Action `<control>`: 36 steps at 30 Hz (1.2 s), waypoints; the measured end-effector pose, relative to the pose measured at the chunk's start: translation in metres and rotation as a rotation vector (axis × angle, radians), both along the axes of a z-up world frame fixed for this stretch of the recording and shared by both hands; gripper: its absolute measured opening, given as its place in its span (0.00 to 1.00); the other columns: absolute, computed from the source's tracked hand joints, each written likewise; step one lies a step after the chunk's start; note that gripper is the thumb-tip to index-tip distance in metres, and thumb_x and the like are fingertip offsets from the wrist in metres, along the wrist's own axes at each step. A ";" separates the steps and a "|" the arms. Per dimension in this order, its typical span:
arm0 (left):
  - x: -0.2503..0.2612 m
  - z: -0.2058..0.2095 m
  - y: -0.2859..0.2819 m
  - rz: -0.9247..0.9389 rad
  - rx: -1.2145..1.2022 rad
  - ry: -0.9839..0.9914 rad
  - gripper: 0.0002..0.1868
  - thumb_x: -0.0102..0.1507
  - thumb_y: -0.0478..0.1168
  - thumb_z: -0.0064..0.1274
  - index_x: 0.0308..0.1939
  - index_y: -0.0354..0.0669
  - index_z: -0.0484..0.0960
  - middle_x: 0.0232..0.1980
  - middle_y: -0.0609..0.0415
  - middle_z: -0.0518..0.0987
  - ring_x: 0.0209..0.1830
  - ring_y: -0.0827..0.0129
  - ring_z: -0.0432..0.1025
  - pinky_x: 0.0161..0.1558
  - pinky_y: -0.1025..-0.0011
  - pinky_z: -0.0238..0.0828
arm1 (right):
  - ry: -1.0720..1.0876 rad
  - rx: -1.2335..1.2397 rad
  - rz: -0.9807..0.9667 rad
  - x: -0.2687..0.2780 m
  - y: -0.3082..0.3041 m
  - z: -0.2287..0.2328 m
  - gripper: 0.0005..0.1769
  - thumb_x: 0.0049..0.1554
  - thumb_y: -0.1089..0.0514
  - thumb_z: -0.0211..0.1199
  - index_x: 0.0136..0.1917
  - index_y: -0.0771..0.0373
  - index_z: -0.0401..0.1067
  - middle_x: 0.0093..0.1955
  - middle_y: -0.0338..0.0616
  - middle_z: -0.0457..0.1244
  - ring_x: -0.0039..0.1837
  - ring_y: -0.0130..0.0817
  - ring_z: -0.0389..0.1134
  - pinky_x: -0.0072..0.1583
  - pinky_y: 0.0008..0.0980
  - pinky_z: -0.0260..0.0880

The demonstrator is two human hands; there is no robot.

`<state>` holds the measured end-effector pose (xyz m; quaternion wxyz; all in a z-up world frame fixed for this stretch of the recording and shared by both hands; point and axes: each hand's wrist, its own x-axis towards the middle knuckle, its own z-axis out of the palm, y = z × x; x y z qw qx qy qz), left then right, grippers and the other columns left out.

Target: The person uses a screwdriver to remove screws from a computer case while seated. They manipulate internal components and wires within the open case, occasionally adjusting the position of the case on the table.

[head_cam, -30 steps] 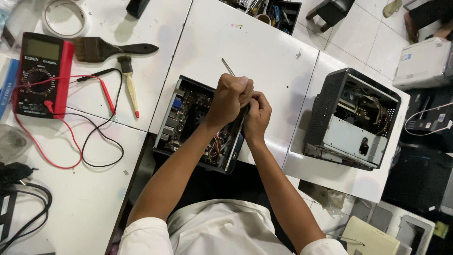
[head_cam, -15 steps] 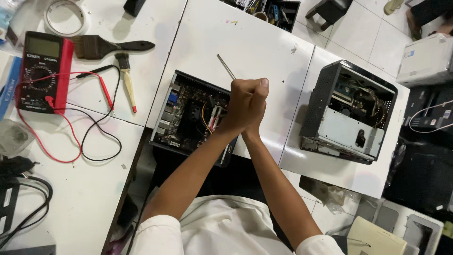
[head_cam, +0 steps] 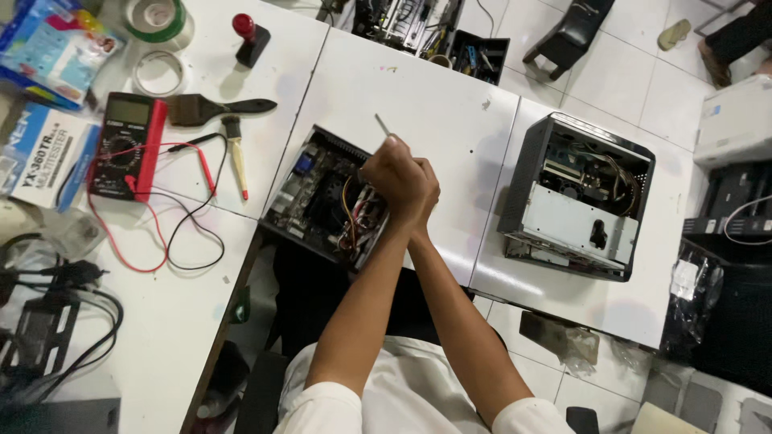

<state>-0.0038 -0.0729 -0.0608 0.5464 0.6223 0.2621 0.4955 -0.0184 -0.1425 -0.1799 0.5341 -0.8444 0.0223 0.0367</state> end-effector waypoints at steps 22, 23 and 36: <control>-0.015 -0.029 0.058 -1.012 -0.254 -0.072 0.30 0.73 0.53 0.35 0.15 0.54 0.56 0.13 0.63 0.56 0.10 0.80 0.50 0.15 0.78 0.45 | -0.115 0.109 0.014 -0.004 0.005 0.027 0.13 0.59 0.60 0.50 0.47 0.55 0.77 0.41 0.46 0.68 0.48 0.41 0.70 0.57 0.44 0.69; -0.014 -0.024 0.058 -1.080 -0.265 -0.079 0.29 0.73 0.51 0.36 0.16 0.55 0.57 0.14 0.64 0.55 0.12 0.81 0.50 0.17 0.79 0.45 | -0.136 0.114 0.020 -0.004 0.005 0.026 0.13 0.59 0.61 0.50 0.46 0.56 0.77 0.40 0.46 0.68 0.47 0.39 0.68 0.55 0.43 0.69; 0.008 0.005 0.077 -1.221 0.223 -0.004 0.19 0.73 0.51 0.29 0.32 0.53 0.70 0.27 0.52 0.68 0.32 0.57 0.67 0.44 0.59 0.69 | -0.325 0.157 0.267 0.012 -0.022 0.010 0.11 0.66 0.67 0.58 0.62 0.66 0.73 0.54 0.54 0.67 0.58 0.43 0.70 0.56 0.41 0.71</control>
